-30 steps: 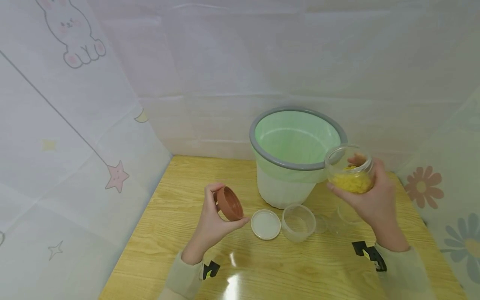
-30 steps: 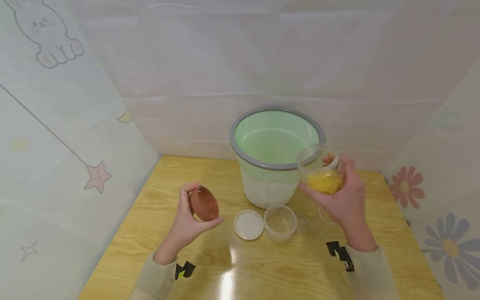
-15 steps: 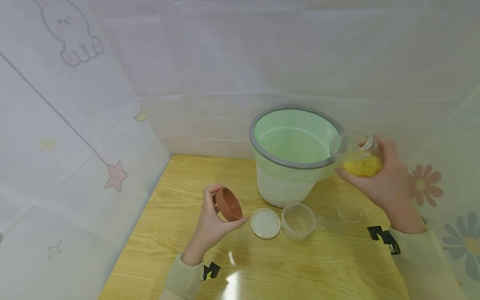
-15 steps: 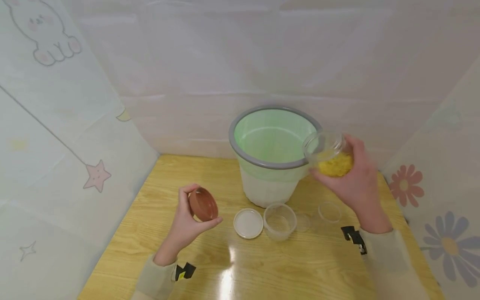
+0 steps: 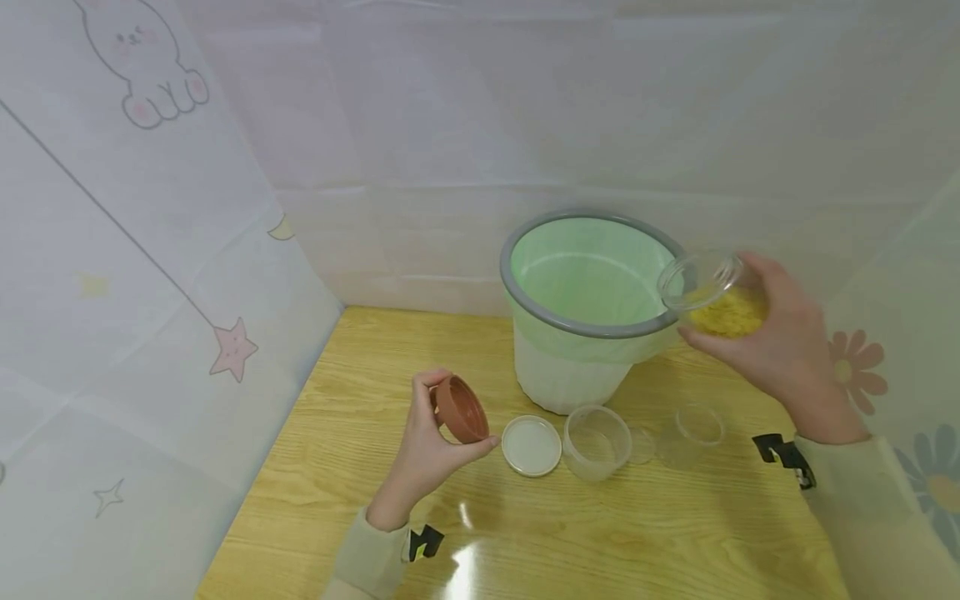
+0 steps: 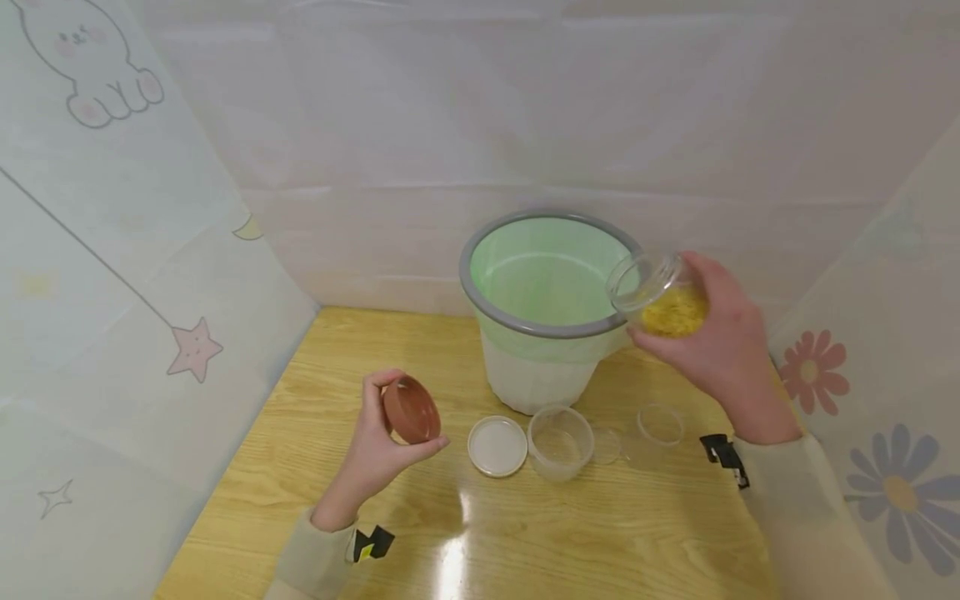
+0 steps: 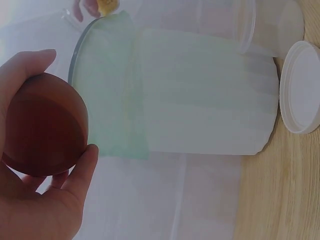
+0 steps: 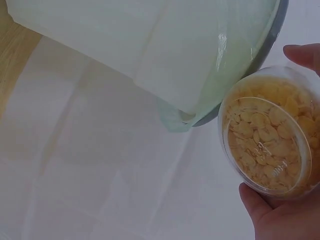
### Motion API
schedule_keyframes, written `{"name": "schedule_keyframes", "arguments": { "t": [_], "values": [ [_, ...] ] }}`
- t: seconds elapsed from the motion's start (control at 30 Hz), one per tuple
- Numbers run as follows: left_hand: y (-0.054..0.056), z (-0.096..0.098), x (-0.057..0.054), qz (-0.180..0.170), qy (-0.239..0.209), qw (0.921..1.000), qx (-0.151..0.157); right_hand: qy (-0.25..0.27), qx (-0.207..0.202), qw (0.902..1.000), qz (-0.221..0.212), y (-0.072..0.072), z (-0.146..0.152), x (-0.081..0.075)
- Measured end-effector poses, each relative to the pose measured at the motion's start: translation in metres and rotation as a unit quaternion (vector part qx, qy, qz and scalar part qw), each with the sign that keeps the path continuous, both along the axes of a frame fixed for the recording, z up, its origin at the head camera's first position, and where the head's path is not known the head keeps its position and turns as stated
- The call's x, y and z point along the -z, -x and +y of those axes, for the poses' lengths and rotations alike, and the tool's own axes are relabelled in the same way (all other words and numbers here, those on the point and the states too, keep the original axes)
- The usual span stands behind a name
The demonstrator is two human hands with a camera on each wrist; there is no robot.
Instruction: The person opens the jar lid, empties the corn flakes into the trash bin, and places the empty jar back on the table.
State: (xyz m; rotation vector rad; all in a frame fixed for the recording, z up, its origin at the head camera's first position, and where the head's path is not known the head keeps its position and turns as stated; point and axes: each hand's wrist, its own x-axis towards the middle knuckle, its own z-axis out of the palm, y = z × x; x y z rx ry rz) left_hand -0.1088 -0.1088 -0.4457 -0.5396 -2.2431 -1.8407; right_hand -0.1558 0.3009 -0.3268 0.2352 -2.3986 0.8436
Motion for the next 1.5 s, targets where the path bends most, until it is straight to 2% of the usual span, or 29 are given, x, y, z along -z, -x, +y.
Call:
{"name": "schedule_keyframes", "arguments": {
  "t": [0.27, 0.5, 0.77, 1.3, 1.5],
  "values": [
    [-0.001, 0.003, 0.001, 0.004, -0.002, 1.0000, 0.001, -0.038, -0.001, 0.9990, -0.021, 0.004, 0.004, -0.009],
    [-0.002, 0.006, 0.001, 0.009, -0.001, 1.0000, 0.003, -0.083, -0.015, 0.9963, -0.018, 0.007, 0.006, -0.020],
    [-0.002, 0.007, 0.002, -0.005, 0.003, 1.0000, 0.006, -0.132, -0.023, 0.9904, -0.035, 0.009, 0.007, -0.028],
    [-0.001, 0.009, 0.002, 0.000, 0.001, 0.9999, 0.017, -0.184, -0.042, 0.9818, -0.017, 0.014, 0.008, -0.035],
    [-0.001, 0.010, 0.002, -0.001, 0.004, 0.9998, 0.017, -0.206, -0.049, 0.9772, -0.023, 0.017, 0.009, -0.036]
  ]
}}
